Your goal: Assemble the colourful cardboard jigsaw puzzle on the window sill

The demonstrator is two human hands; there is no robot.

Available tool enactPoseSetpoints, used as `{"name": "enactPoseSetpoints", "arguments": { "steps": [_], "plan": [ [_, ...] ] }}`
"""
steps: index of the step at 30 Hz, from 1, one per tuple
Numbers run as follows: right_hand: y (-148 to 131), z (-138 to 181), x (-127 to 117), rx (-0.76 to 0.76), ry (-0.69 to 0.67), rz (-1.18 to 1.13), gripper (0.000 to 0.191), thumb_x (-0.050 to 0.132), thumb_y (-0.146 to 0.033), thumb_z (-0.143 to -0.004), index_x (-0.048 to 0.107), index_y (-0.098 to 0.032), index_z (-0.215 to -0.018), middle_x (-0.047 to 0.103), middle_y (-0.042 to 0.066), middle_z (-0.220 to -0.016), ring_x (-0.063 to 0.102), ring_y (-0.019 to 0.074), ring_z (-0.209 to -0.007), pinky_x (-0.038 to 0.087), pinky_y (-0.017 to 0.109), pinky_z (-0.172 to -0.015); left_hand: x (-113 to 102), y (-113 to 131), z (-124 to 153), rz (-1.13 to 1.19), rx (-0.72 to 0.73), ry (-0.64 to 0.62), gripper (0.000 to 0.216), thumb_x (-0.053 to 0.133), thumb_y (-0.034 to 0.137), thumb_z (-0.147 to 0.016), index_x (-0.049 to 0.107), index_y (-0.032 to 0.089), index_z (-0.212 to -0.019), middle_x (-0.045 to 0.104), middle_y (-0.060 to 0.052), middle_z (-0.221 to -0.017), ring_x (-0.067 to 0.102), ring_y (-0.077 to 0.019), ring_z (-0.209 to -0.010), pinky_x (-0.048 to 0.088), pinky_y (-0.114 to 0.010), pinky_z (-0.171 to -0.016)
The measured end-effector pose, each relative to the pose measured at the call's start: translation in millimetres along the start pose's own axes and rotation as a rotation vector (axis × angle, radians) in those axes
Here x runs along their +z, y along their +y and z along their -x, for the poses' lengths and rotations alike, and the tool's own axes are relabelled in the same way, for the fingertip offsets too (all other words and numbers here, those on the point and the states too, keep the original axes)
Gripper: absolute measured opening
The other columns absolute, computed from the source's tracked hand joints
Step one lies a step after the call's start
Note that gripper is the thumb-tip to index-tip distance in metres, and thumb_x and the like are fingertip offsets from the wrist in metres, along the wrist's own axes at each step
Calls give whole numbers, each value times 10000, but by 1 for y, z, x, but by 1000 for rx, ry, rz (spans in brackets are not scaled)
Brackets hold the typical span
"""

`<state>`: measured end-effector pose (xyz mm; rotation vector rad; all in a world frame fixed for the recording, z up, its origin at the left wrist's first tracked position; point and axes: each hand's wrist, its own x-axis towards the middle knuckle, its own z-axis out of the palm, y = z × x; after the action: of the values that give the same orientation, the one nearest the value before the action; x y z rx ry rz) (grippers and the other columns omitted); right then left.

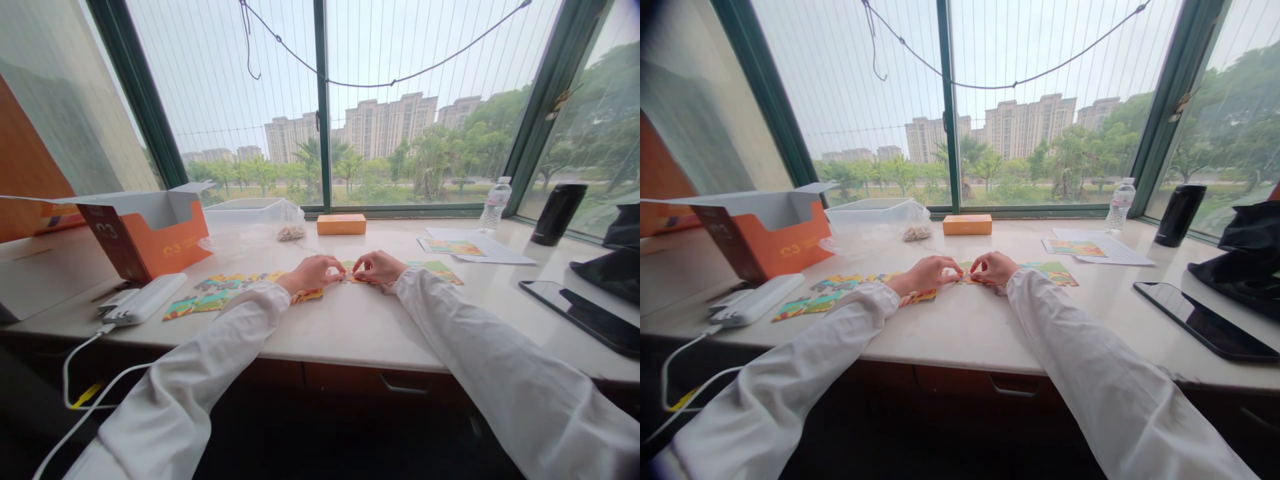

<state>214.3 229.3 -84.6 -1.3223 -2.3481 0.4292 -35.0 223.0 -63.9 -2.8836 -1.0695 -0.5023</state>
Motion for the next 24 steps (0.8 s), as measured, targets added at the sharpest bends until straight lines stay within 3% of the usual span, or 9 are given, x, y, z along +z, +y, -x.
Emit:
{"name": "enactPoseSetpoints", "arguments": {
  "steps": [6,12,21,24],
  "plan": [
    [1,-2,-2,-32,144,104,348,687,-531,-801,788,-246,-974,648,-10,-690,538,116,-615,342,230,-605,-3,1,0,3,-32,24,292,588,517,-906,719,317,-1074,721,4,-955,661,-186,-855,461,-269,-763],
    [-1,0,1,8,40,106,293,673,-445,-826,767,-226,-998,662,-19,-647,546,115,-588,329,237,-586,-4,2,-2,-42,-97,-40,335,652,548,-843,696,282,-1043,694,7,-806,655,-199,-774,472,-275,-717],
    [-6,2,-1,-29,124,226,236,691,-441,-823,775,-261,-951,683,-21,-672,561,123,-606,324,252,-615,-2,0,-1,-30,-83,53,317,636,530,-865,644,282,-1063,695,14,-848,666,-198,-812,467,-279,-729],
    [-9,3,-4,-42,169,266,250,706,-472,-818,775,-268,-946,678,-21,-658,556,128,-603,328,262,-649,-2,0,-1,-44,-112,25,341,655,544,-843,643,277,-1056,686,12,-811,662,-205,-792,469,-284,-717]
  ]
}}
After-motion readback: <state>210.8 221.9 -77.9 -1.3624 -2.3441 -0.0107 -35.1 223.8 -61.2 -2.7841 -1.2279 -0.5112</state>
